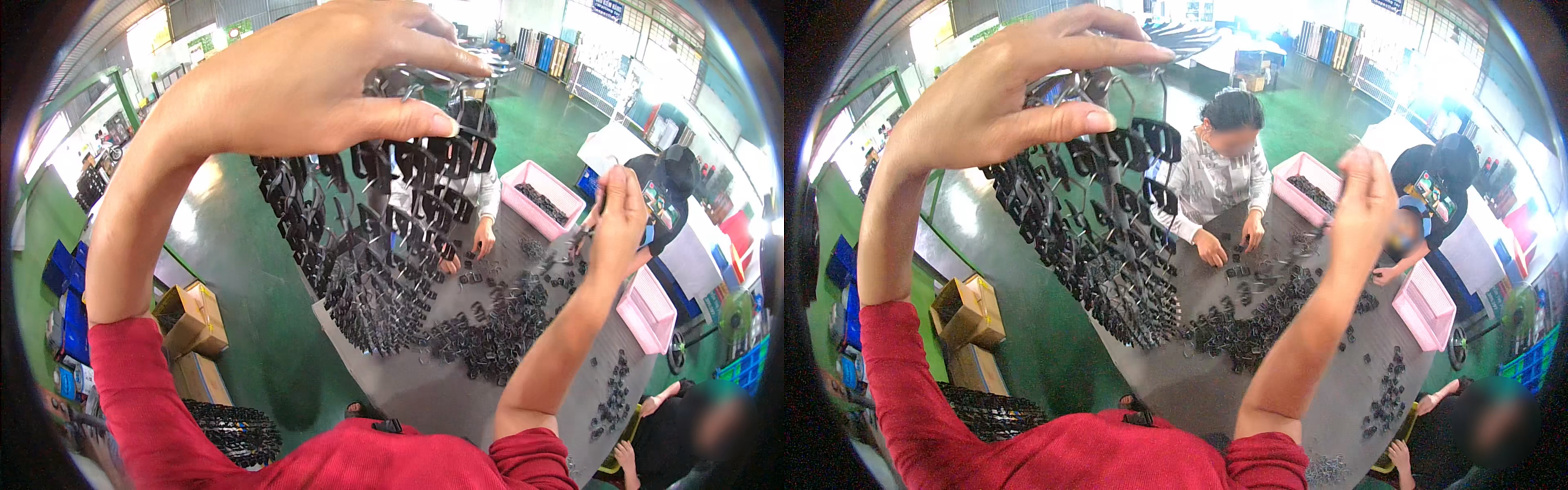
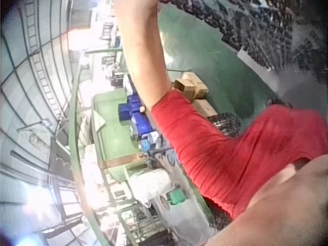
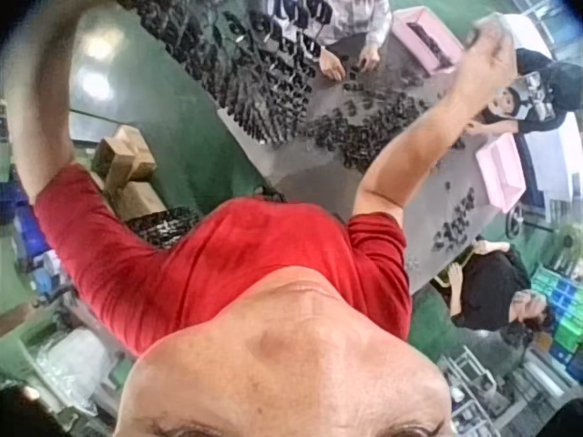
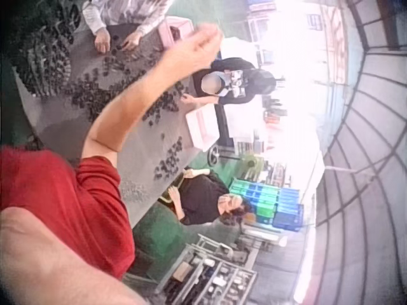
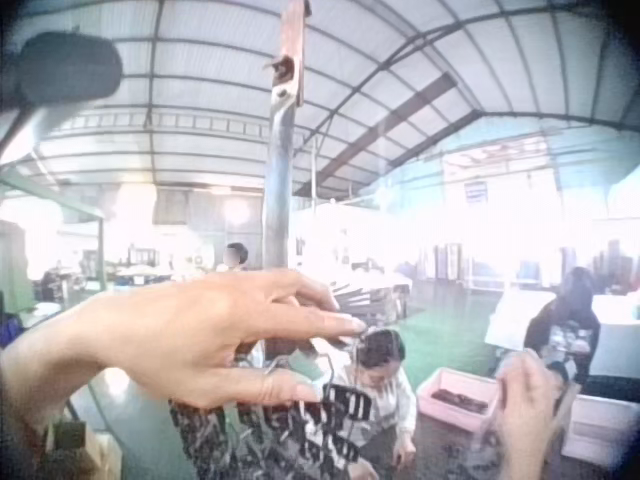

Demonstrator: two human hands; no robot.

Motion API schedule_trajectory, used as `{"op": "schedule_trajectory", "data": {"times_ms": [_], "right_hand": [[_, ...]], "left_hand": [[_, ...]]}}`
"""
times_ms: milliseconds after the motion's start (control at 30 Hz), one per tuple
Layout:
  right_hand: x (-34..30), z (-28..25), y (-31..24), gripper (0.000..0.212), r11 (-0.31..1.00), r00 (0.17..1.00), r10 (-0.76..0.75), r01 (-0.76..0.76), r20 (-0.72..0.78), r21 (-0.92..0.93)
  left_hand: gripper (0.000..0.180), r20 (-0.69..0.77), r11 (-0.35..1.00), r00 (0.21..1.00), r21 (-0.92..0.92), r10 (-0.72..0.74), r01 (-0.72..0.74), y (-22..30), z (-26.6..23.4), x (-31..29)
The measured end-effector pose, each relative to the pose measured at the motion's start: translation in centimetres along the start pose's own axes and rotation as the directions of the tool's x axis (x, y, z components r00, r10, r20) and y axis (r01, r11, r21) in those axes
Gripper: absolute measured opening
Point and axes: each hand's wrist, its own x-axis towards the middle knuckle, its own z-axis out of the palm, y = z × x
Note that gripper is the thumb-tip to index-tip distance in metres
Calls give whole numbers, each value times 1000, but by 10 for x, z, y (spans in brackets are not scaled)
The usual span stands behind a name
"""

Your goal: The person picks up small black plastic clips from a work table and attaches them one by one onto a tall vertical metal rack.

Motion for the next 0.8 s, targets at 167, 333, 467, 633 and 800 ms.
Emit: {"op": "schedule_trajectory", "data": {"times_ms": [167,333,467,633,800], "right_hand": [[12,-62,57,30,505,884,354,94,305,-858],[4,-20,21,33,830,851,258,47,457,-556],[3,58,-33,36,754,705,-163,-363,691,548],[2,98,-52,38,345,584,-428,-599,690,722],[2,115,-51,33,235,544,-538,-636,643,735]], "left_hand": [[57,112,987,993,-152,-34,51,6,-22,3],[71,77,994,995,-91,67,-59,-18,-7,9],[78,102,987,994,-159,44,-27,-22,-6,-1],[71,54,980,995,-185,82,-71,-22,-5,-3],[60,44,979,994,-182,97,-88,-23,-3,-5]]}}
